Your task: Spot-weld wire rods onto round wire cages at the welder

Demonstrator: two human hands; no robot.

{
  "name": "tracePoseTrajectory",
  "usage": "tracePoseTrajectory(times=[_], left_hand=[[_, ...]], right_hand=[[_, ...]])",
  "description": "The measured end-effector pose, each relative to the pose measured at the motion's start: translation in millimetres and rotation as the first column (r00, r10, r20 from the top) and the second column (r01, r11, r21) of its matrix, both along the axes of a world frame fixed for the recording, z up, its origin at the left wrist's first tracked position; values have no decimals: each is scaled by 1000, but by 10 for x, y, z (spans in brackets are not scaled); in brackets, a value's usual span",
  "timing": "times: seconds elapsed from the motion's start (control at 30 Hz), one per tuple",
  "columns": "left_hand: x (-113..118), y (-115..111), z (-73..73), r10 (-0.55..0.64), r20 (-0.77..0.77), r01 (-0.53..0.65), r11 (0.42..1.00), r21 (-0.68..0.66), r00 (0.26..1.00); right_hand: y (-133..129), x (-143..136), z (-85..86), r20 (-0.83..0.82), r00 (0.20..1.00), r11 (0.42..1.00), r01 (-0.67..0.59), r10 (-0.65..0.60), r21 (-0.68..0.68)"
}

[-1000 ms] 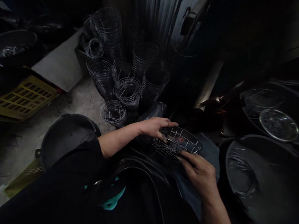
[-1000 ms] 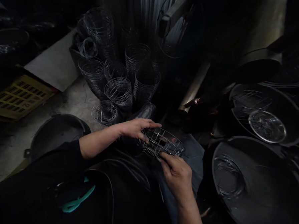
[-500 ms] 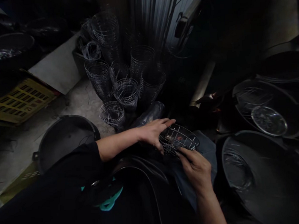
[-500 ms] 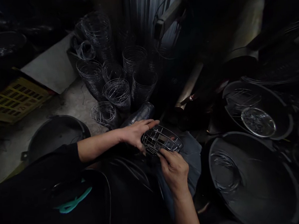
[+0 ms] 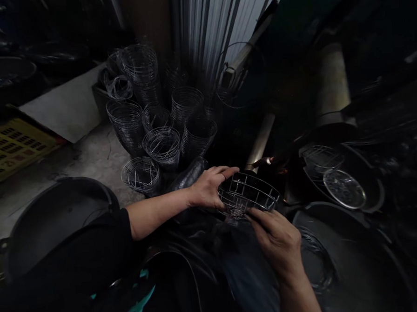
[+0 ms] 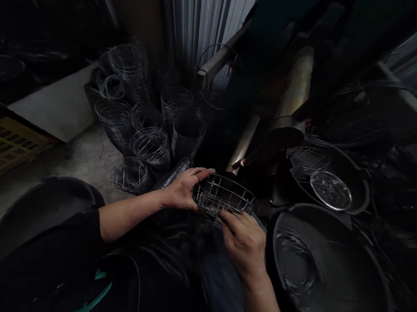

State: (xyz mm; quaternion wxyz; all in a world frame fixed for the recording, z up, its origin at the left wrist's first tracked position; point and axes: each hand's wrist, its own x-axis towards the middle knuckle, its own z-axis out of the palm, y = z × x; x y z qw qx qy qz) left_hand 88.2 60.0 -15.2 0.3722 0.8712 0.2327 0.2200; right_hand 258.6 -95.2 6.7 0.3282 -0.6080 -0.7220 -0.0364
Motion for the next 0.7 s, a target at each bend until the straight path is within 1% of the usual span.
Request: tracePoseTrajectory(times=[0.17,0.3,0.47,0.57,0.7], left_hand=[[155,150,33,36,41,-34,998,-48,999],[244,263,90,57,98,-45,992,-116,994],[336,394,120,75,107,-57,985,-161,991],[363,437,114,77,105,-59,985,-163,991],[366,452,123,59,141,-33,983,-179,988]], right_hand=[[188,184,100,64,998,1000,0,-1,13],[342,294,170,59,998,1000,-21,20,19],[513,373,258,64,998,999,-17,15,32],[550,388,273,31,1000,1000,7,-7,7],[539,375,267,-47,998,998,40,-42,-43]])
